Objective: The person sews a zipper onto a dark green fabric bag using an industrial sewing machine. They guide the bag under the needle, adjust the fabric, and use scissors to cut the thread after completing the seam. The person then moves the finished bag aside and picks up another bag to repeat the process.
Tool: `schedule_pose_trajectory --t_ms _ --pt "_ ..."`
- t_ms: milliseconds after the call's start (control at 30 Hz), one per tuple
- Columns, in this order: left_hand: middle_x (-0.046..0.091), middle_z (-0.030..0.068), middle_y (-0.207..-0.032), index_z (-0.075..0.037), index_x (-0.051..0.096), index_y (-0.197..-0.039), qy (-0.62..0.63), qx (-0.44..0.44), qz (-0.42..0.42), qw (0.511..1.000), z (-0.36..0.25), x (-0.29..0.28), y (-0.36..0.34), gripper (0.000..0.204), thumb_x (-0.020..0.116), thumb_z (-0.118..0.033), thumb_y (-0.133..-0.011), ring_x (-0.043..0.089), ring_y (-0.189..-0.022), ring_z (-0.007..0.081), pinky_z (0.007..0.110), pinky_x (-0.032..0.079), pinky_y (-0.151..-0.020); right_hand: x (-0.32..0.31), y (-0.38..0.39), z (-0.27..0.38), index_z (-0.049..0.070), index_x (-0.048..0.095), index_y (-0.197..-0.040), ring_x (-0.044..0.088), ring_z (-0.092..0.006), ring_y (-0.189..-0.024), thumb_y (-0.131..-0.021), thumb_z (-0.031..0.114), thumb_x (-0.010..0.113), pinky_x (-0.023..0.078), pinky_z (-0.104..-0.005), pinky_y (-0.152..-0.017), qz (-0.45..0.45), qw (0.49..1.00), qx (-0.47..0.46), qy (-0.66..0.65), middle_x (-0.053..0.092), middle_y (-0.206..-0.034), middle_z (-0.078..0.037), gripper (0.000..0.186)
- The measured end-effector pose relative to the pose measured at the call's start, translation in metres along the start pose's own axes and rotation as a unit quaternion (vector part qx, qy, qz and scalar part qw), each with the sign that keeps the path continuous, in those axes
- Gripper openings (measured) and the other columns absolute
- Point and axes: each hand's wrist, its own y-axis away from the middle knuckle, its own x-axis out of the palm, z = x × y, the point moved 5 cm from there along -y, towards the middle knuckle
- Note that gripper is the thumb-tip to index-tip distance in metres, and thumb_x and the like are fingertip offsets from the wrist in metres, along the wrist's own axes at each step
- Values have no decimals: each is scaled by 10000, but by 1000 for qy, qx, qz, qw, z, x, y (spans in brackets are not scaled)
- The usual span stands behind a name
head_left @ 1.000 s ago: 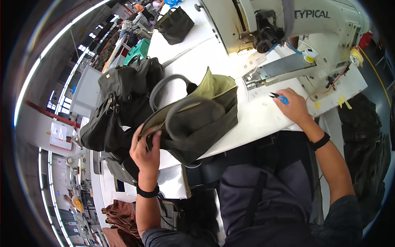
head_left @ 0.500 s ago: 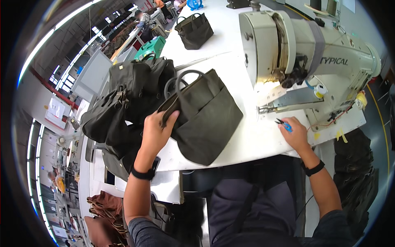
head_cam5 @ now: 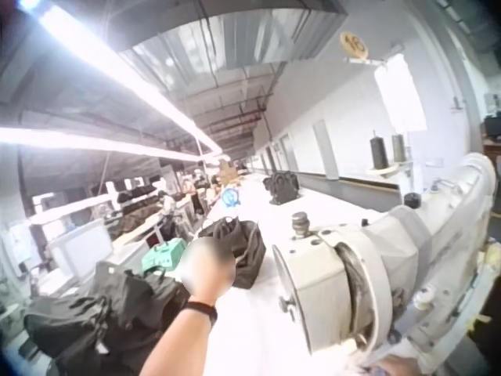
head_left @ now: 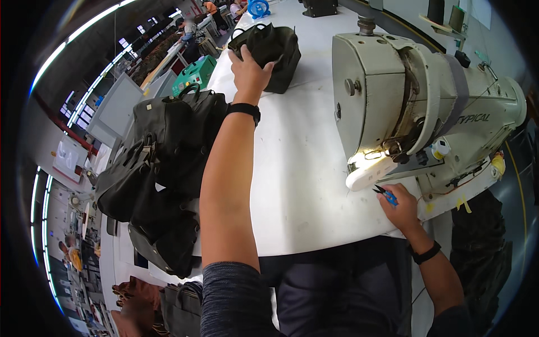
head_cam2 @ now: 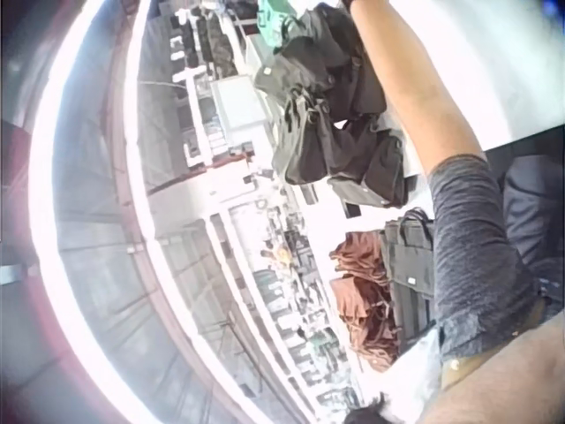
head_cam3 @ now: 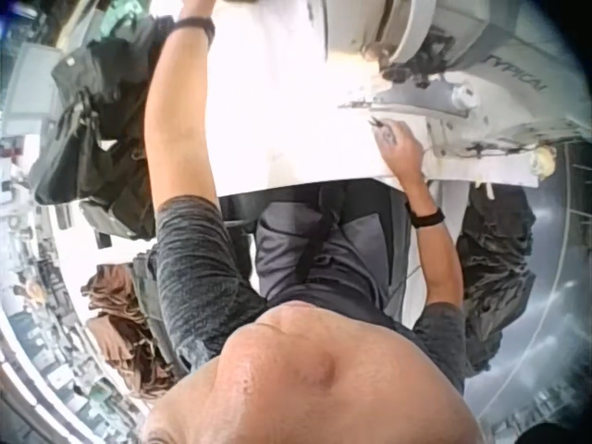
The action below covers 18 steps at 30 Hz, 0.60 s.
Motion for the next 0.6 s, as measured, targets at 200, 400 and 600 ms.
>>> schedule_pose_trajectory --t_ms 200,400,600 --pt "368 362 -1601 -87 405 -1583 -17 78 120 990 13 -21 85 888 856 -286 -845 429 -1439 542 537 461 -1149 6 -1 -4 35 727 -1052 731 -326 -845 -892 161 811 578 -383 -751 4 1000 7 -16 716 -934 -131 220" --pt "425 337 -1569 7 447 -1533 -70 135 158 976 31 -137 178 846 845 -248 -832 425 -1453 488 508 406 -1199 7 5 -10 32 718 -1082 718 -312 -862 -926 154 787 563 -368 -787 4 1000 -3 -9 703 -961 -130 209" --pt "560 276 -1470 30 588 -1395 -245 153 24 957 68 -282 159 630 808 -220 -860 521 -1381 449 496 410 -1187 7 6 -10 32 700 -1102 712 -329 -894 -955 188 761 557 -382 -800 19 1000 -24 5 696 -984 -135 223"
